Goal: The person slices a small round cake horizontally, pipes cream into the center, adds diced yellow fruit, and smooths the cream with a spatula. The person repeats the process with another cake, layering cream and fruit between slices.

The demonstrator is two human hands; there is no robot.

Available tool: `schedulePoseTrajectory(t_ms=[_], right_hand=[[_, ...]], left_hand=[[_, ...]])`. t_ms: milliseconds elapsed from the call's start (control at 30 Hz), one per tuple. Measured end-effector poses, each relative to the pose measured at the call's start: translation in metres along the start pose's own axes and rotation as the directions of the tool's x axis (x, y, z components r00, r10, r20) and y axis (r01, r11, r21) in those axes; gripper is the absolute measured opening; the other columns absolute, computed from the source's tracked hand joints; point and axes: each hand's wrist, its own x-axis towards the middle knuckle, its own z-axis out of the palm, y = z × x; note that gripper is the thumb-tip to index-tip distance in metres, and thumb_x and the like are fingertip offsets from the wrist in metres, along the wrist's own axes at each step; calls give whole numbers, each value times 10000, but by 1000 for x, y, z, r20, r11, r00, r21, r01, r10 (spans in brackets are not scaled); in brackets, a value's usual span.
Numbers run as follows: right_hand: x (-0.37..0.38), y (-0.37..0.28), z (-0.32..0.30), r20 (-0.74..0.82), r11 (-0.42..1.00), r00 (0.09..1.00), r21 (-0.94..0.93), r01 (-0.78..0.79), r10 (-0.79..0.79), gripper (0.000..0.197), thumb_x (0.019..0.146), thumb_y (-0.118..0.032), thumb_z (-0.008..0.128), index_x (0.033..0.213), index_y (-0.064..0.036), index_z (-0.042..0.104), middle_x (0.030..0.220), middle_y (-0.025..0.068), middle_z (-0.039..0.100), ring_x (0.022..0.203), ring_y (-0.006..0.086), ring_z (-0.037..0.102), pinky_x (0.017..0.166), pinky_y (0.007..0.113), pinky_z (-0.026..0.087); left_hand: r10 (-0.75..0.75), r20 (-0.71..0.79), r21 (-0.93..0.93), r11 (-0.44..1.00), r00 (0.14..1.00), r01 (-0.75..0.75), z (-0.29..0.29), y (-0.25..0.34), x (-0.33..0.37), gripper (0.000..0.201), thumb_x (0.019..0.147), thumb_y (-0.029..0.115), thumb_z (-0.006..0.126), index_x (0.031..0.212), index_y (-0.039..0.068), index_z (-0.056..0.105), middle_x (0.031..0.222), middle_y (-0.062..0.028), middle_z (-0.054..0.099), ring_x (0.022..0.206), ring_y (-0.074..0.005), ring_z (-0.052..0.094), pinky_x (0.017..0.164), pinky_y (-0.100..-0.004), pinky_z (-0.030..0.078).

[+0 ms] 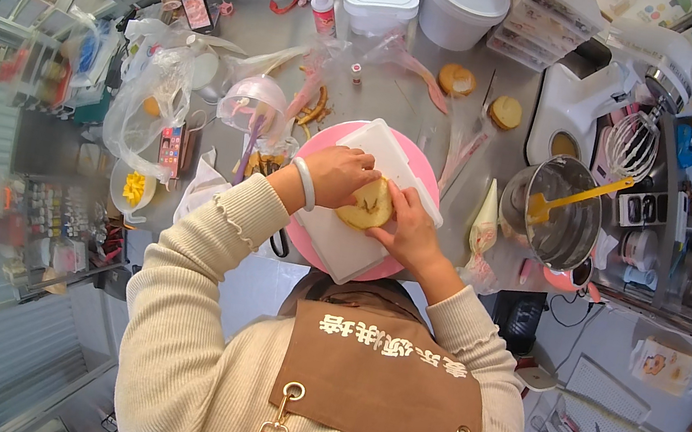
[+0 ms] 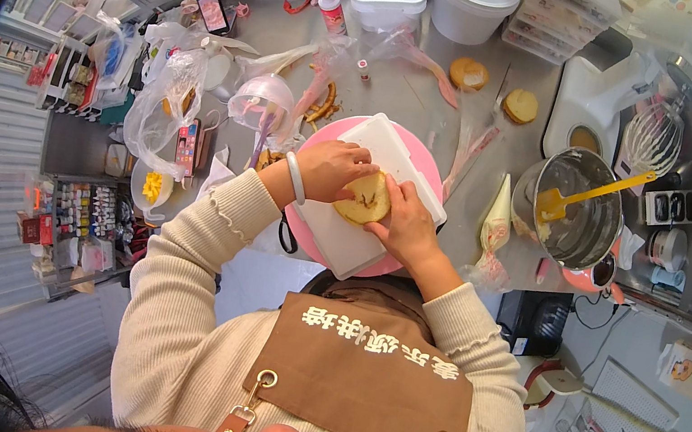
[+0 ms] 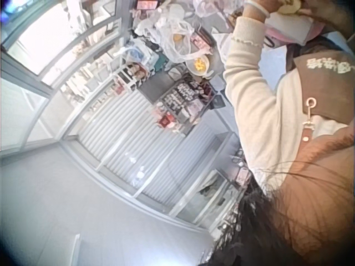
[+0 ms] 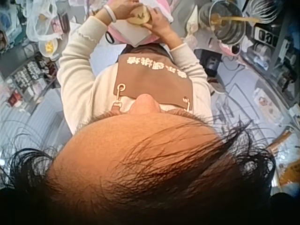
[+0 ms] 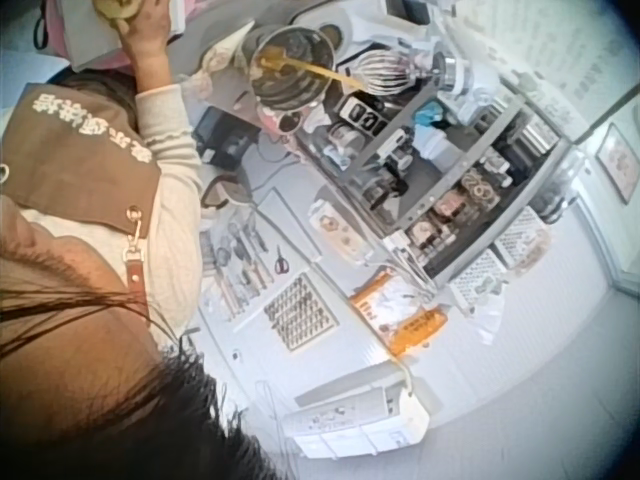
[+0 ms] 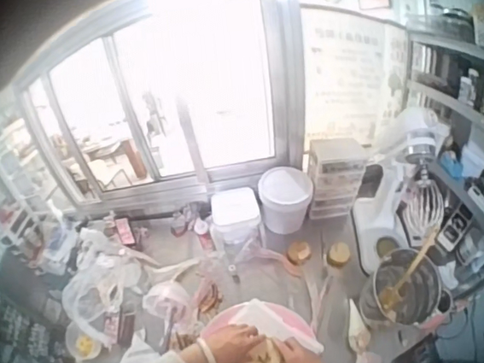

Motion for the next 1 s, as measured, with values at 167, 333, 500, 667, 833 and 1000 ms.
schedulePoseTrajectory(t_ms=[167, 333, 500, 667, 833, 1000], right_hand=[[-2, -3, 1, -27, 999, 1000, -32, 11, -12, 899, 725, -301, 915, 1476, -43, 491, 1162, 137, 558, 994, 351, 672, 853, 435, 565], [-4, -4, 3, -70, 994, 996, -89, 56, -62, 860, 751, -330, 898, 1449, -10, 512, 1117, 148, 571, 940, 345, 681, 809, 424, 572], [-5, -5, 8, -110, 986, 988, -137, 91, -106, 833, 769, -348, 886, 1420, 26, 525, 1079, 154, 581, 906, 336, 678, 774, 409, 571], [-6, -5, 11, -139, 985, 984, -142, 94, -114, 817, 767, -345, 887, 1403, 29, 534, 1069, 153, 584, 893, 334, 676, 766, 406, 570], [-6, -4, 13, -153, 985, 979, -131, 116, -136, 800, 759, -329, 889, 1388, 23, 542, 1080, 148, 583, 910, 344, 672, 787, 412, 568], [-5, -1, 12, -118, 991, 987, -80, 103, -112, 770, 767, -325, 887, 1394, -28, 554, 1134, 146, 592, 953, 346, 680, 801, 427, 564]], left_hand=[[7, -76, -5, 1000, 997, -7, 6, 1, -3, 499, 727, 214, 847, 1180, 57, 709, 1101, -111, 677, 1051, -298, 672, 897, -410, 567], [-61, -159, -99, 994, 985, 46, 13, 2, -11, 454, 745, 201, 829, 1159, 61, 709, 1093, -122, 689, 1008, -321, 683, 866, -423, 574], [-179, -203, -173, 974, 963, 144, 18, 18, -23, 558, 759, 227, 860, 1256, 56, 673, 1137, -123, 682, 1020, -315, 672, 889, -412, 564], [-131, -112, -189, 976, 985, 108, 14, 32, -40, 1035, 645, 222, 942, 1527, 20, 439, 1367, -185, 547, 1211, -349, 570, 1040, -426, 493], [-109, -53, -30, 994, 993, 108, 11, 26, -25, 1092, 578, 176, 942, 1538, 58, 437, 1256, -143, 573, 1128, -330, 588, 998, -424, 499], [-51, 42, -23, 998, 998, 52, 4, 18, -5, 952, 580, 166, 930, 1444, 123, 534, 1183, -110, 588, 1045, -316, 628, 936, -419, 518]])
